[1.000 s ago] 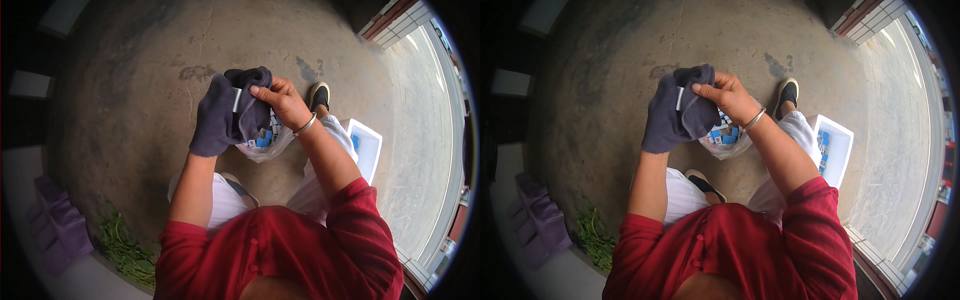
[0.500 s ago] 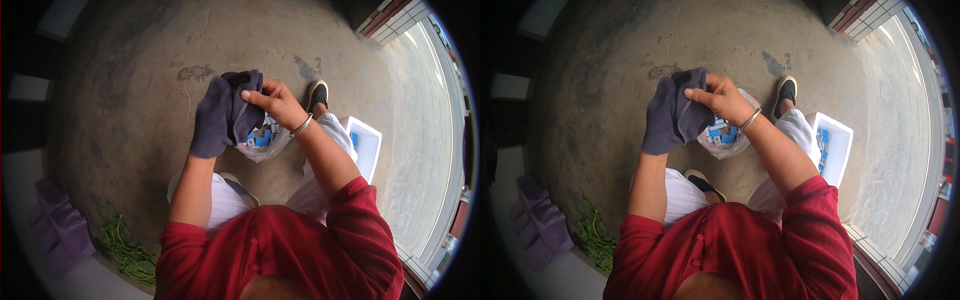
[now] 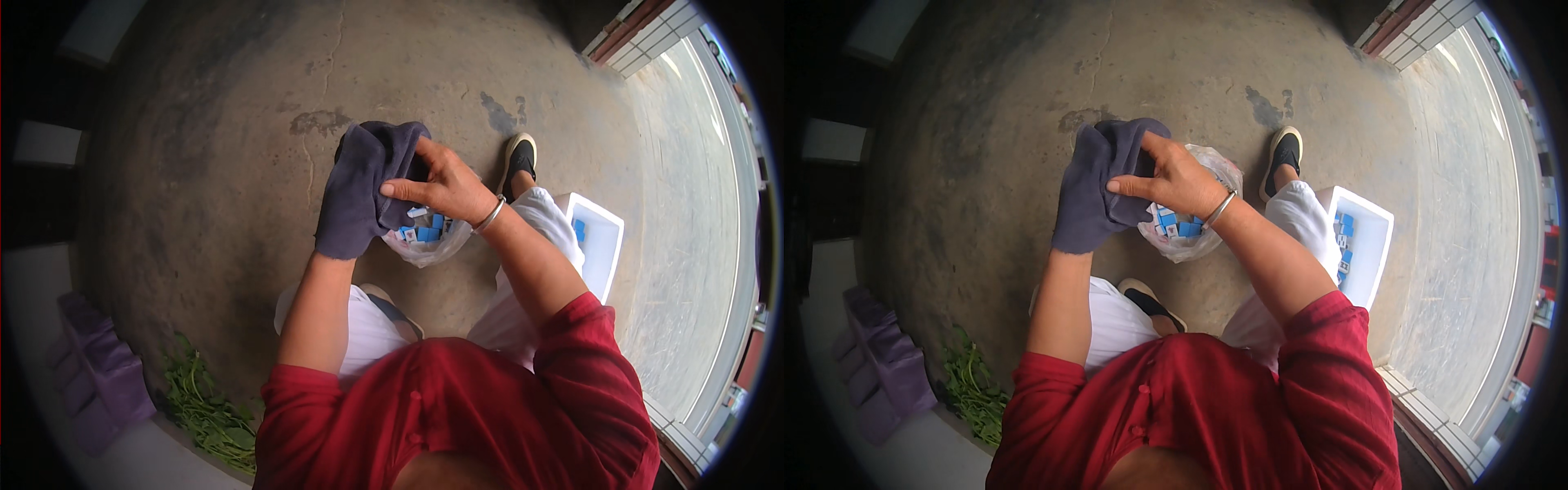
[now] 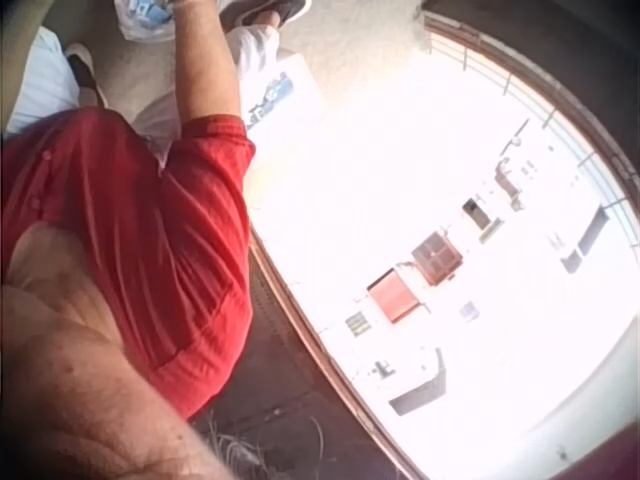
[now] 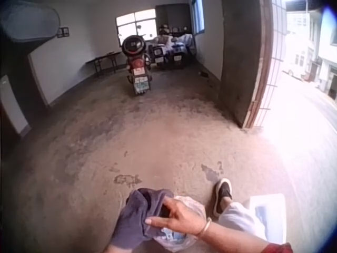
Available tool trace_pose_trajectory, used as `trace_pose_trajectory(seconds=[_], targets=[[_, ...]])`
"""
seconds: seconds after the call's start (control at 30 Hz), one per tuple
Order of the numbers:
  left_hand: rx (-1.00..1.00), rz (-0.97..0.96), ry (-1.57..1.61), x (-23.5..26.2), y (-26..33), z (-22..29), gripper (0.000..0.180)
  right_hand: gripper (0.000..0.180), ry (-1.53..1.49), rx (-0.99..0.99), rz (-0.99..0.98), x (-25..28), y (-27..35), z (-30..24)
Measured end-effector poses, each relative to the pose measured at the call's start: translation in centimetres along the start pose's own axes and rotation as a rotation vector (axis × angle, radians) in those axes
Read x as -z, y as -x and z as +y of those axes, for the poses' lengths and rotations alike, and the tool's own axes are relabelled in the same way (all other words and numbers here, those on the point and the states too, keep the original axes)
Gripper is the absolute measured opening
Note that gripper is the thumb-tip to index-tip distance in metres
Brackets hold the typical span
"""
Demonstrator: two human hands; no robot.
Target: Sorting small packaged items from one container into another.
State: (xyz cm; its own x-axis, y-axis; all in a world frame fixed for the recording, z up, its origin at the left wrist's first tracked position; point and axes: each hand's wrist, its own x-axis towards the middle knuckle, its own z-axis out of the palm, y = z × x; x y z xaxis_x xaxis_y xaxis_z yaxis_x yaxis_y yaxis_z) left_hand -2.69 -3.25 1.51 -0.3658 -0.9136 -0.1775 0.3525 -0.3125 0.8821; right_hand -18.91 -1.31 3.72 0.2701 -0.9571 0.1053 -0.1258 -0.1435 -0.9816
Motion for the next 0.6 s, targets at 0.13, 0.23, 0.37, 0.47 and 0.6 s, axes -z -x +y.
trace_pose_trajectory(seconds=[0.13,0.23,0.37,0.47,0.6], targets=[[-0.544,-0.168,-1.226,-1.5,0.1,2.4,0.039,0.036,-0.464,-0.139,-0.012,0.8,-0.4,0.5],[-0.677,-0.129,-1.278,-1.8,0.5,2.3,0.046,0.029,-0.639,-0.236,0.022,1.5,-0.5,0.6],[-0.709,-0.157,-1.074,-0.9,0.5,1.6,0.042,0.024,-0.674,-0.239,0.016,2.0,-0.5,0.3],[-0.536,-0.088,-0.993,-1.3,0.3,1.3,0.038,0.026,-0.589,-0.160,-0.036,1.5,-0.5,0.5],[0.031,0.111,0.097,-0.2,-0.2,0.0,0.043,0.033,-0.211,0.004,-0.016,-0.1,-0.3,1.1]])
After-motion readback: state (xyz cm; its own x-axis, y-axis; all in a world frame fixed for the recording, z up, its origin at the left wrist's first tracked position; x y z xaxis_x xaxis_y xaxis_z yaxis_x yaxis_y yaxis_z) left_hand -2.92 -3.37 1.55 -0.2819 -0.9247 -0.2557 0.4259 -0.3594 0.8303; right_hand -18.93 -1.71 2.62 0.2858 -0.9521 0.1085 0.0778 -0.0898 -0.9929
